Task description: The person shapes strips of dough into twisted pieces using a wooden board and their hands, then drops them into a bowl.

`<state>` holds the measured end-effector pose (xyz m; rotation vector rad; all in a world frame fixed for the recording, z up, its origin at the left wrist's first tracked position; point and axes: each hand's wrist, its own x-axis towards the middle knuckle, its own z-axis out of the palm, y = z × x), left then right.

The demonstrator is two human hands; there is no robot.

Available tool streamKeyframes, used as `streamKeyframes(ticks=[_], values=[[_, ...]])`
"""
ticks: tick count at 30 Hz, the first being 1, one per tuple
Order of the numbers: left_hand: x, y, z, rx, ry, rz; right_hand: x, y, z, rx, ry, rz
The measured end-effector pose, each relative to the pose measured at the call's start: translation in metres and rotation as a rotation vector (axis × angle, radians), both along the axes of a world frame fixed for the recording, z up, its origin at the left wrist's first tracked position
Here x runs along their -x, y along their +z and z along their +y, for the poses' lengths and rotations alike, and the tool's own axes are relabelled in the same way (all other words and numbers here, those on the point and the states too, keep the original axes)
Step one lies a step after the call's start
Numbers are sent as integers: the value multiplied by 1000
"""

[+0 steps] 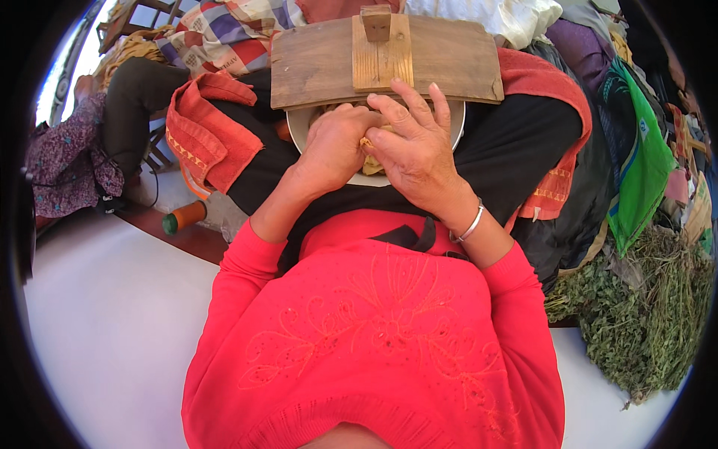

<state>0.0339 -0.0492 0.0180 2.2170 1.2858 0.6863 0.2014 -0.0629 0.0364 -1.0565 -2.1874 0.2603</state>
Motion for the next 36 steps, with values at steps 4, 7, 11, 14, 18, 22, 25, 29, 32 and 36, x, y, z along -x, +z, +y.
streamKeyframes(ticks=[4, 7, 11, 14, 18, 22, 25, 29, 32, 36], values=[[-1, 5, 0, -145, 116, 172, 3, -27, 2, 323, -21, 354], [-5, 4, -2, -58, 261, 44, 8, -34, 2, 670, -68, 832], [-12, -10, -6, 575, 332, -763, 4, -37, 7, 916, -104, 1167], [-20, -10, -8, 564, 317, -903, 6, -39, 16, 1005, -145, 1343], [-20, -3, -2, 146, 227, -591, 6, -45, 25, 964, -133, 1327], [-18, -3, 1, 5, 153, -523, 5, -38, 23, 885, -130, 1024], [-17, -13, 1, 187, 153, -671, 7, -28, 15, 970, -110, 1053], [-13, -12, 2, 46, 102, -525, 5, -42, 14, 1084, 4, 1272], [-12, -10, 1, -280, 105, -327, 2, -47, 18, 1203, 17, 1301], [-9, -7, 0, -394, 61, -307, -4, -38, 23, 1461, 74, 1343]])
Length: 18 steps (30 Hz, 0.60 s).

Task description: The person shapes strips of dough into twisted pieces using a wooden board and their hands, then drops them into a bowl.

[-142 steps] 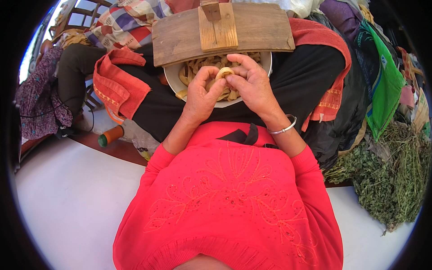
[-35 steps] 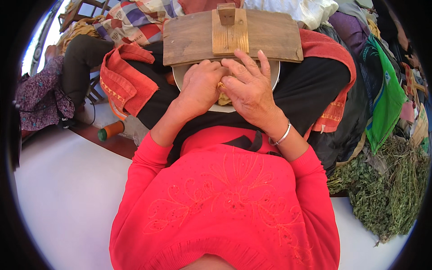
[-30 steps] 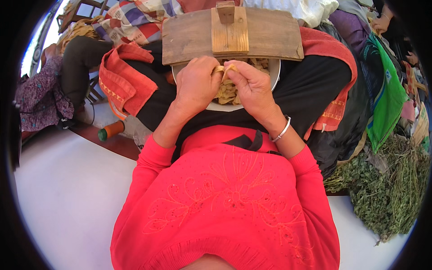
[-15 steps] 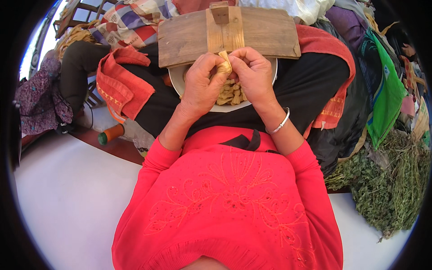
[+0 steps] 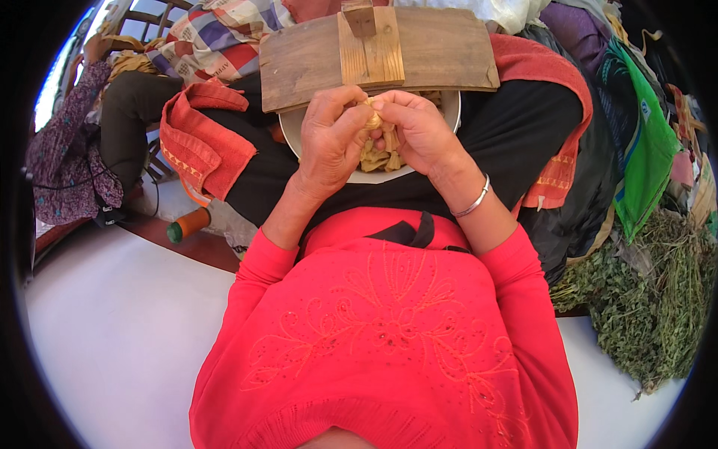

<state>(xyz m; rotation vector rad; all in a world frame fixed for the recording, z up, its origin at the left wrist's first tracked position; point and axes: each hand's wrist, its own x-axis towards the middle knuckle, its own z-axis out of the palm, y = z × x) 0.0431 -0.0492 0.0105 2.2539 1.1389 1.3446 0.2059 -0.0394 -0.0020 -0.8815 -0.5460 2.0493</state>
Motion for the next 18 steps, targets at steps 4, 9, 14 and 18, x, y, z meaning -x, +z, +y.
streamKeyframes(ticks=[4, 9, 14, 18], values=[[6, -4, 4, 53, -82, 16, -2, -3, 0, 42, 64, 8], [7, -23, 4, 332, -35, -207, 8, -3, -16, -175, -17, -246], [4, -30, 1, 748, -45, -430, 10, -18, -17, -186, -57, -352], [4, -22, 5, 713, 25, -307, 12, -24, -12, -280, -150, -345]])
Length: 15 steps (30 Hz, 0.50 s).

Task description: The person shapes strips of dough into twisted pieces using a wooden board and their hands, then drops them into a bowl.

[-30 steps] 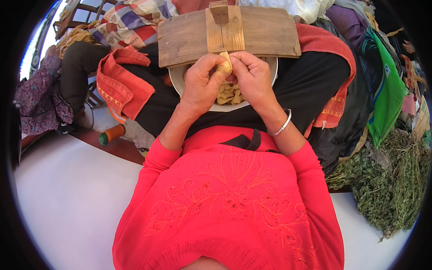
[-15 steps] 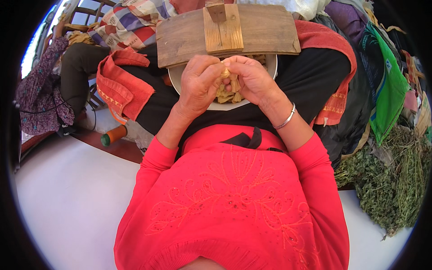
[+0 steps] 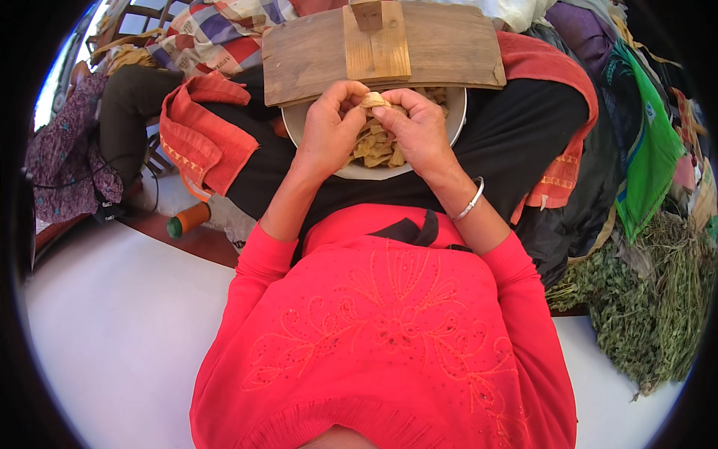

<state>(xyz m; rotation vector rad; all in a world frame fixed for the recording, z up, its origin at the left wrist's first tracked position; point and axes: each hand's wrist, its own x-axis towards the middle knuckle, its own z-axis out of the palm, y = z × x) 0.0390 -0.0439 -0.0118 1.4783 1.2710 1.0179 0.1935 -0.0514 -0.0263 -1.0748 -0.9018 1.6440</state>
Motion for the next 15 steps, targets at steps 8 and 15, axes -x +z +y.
streamKeyframes(ticks=[8, 15], values=[[-20, 9, 5, -1, 176, 22, -5, 4, 6, 242, 127, 617], [-7, 7, -9, -494, 142, 295, -17, 18, -2, 155, 122, 472]])
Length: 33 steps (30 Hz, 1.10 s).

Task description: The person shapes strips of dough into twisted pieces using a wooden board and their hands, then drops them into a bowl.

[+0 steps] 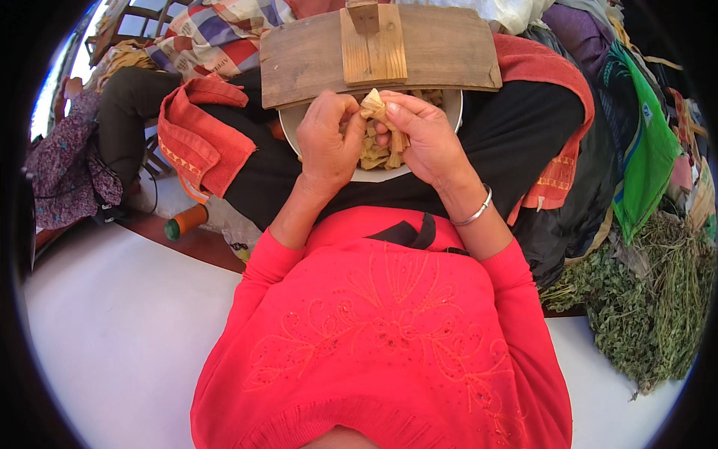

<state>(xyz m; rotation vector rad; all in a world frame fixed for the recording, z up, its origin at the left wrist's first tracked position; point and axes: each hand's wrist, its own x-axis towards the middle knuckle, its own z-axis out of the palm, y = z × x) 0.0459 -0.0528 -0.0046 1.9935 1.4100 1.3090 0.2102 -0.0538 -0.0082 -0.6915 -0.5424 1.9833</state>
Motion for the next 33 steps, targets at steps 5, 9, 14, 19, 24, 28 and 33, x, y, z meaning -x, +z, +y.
streamKeyframes(ticks=[5, 9, 14, 19, 24, 28, 33], values=[[1, 12, -7, 304, -203, -324, -4, -9, 6, 27, 16, 50], [9, 21, 0, 472, -298, -293, -4, -8, 9, -8, 31, -49], [26, 16, 9, 715, -426, -353, -15, 13, 4, -173, 191, -413], [31, 19, -2, 1116, -423, -862, -24, 39, 11, -754, 241, -1002], [33, 32, -25, 1191, -500, -1177, -35, 54, 8, -1061, 139, -1190], [34, 30, -31, 881, -355, -571, -28, 53, 2, -1029, 164, -1235], [32, 17, -28, 855, -428, -477, -26, 51, 1, -1078, 148, -1202]])
